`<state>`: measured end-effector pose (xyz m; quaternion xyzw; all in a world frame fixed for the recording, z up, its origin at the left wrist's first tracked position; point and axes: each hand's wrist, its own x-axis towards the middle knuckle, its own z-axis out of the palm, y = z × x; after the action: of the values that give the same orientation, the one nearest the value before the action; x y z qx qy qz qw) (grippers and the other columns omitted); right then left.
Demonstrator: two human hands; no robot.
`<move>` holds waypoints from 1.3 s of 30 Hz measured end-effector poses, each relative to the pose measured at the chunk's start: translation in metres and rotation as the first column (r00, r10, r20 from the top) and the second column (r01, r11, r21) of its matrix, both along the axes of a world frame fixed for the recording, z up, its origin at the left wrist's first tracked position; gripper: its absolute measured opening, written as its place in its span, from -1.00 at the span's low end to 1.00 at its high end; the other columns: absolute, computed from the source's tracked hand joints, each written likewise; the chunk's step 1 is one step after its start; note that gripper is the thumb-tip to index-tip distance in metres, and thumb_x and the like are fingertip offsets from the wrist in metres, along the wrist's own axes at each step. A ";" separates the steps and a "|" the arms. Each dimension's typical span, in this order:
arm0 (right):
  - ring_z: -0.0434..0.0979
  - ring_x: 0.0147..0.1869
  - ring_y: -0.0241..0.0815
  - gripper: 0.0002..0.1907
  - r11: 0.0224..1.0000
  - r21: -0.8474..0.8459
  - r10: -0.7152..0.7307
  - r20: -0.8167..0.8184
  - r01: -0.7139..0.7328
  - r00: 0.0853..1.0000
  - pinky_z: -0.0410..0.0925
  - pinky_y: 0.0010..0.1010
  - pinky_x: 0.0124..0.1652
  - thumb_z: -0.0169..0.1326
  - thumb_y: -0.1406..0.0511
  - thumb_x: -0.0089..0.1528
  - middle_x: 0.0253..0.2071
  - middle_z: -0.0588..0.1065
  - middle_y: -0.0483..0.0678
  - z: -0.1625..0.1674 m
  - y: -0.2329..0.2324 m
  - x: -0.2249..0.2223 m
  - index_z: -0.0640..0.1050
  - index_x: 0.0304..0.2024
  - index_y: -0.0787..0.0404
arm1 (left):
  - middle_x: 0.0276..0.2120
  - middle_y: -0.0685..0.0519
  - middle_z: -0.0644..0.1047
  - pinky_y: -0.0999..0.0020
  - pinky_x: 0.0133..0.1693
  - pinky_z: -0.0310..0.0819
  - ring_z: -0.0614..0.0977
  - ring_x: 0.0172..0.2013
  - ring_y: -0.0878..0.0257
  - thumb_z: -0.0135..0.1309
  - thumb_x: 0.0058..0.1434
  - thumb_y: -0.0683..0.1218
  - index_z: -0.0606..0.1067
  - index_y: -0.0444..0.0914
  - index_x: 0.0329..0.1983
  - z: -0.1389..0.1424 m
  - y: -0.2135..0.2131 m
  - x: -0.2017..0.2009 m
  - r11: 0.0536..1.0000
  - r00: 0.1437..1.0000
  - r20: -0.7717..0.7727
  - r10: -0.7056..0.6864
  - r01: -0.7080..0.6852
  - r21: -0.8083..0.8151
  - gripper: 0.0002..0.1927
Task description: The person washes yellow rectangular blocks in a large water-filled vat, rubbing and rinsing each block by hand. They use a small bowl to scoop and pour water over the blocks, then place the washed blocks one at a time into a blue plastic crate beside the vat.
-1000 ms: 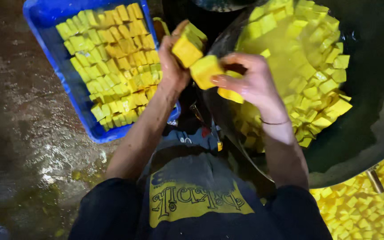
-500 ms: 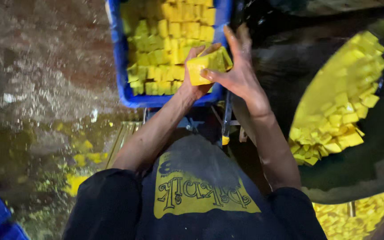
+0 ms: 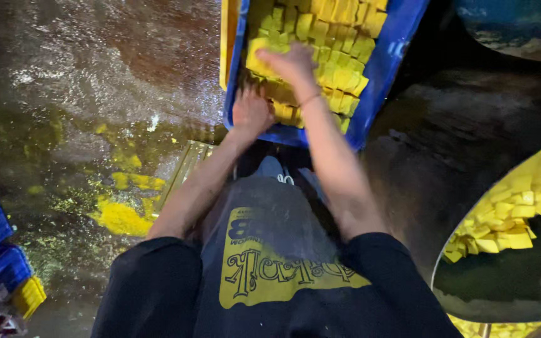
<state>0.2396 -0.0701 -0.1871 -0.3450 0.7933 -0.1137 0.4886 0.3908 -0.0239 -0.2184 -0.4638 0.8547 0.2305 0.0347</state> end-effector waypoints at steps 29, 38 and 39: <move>0.54 0.13 0.14 -0.55 0.887 -0.411 -0.431 -0.568 0.212 0.702 0.43 -0.08 0.08 0.13 0.47 0.12 0.05 0.52 0.14 0.098 0.536 -0.280 0.56 0.10 0.26 | 0.14 -0.15 0.47 0.08 0.11 0.46 0.53 0.11 -0.07 0.10 0.35 -0.05 0.48 -0.18 0.20 0.116 0.282 -0.455 0.281 0.287 -0.180 -0.941 0.958 0.057 -0.63; 0.55 -0.03 -0.15 -0.60 0.927 -0.338 -0.327 -0.522 0.162 0.788 0.47 -0.30 -0.04 0.11 0.43 0.24 -0.09 0.54 -0.07 0.029 0.552 -0.299 0.52 0.15 0.18 | 0.28 -0.20 0.33 -0.07 0.22 0.15 0.33 0.27 -0.18 -0.16 0.42 0.26 0.33 -0.14 0.35 0.027 0.288 -0.453 0.614 0.781 -0.181 -0.597 0.591 0.524 -0.42; 0.55 -0.06 -0.19 -0.59 0.886 -0.407 -0.386 -0.376 0.223 0.842 0.48 -0.33 -0.07 0.12 0.42 0.23 -0.11 0.55 -0.09 0.033 0.559 -0.309 0.52 0.16 0.18 | 0.27 -0.23 0.35 -0.09 0.22 0.17 0.35 0.26 -0.22 -0.14 0.44 0.23 0.35 -0.20 0.33 0.032 0.284 -0.456 0.553 0.692 -0.360 -0.626 0.719 0.421 -0.44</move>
<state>-0.0698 0.4884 -0.1539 -0.3098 0.8963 -0.2469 0.1995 -0.0655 0.2606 -0.1860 -0.0501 0.8665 0.4648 0.1750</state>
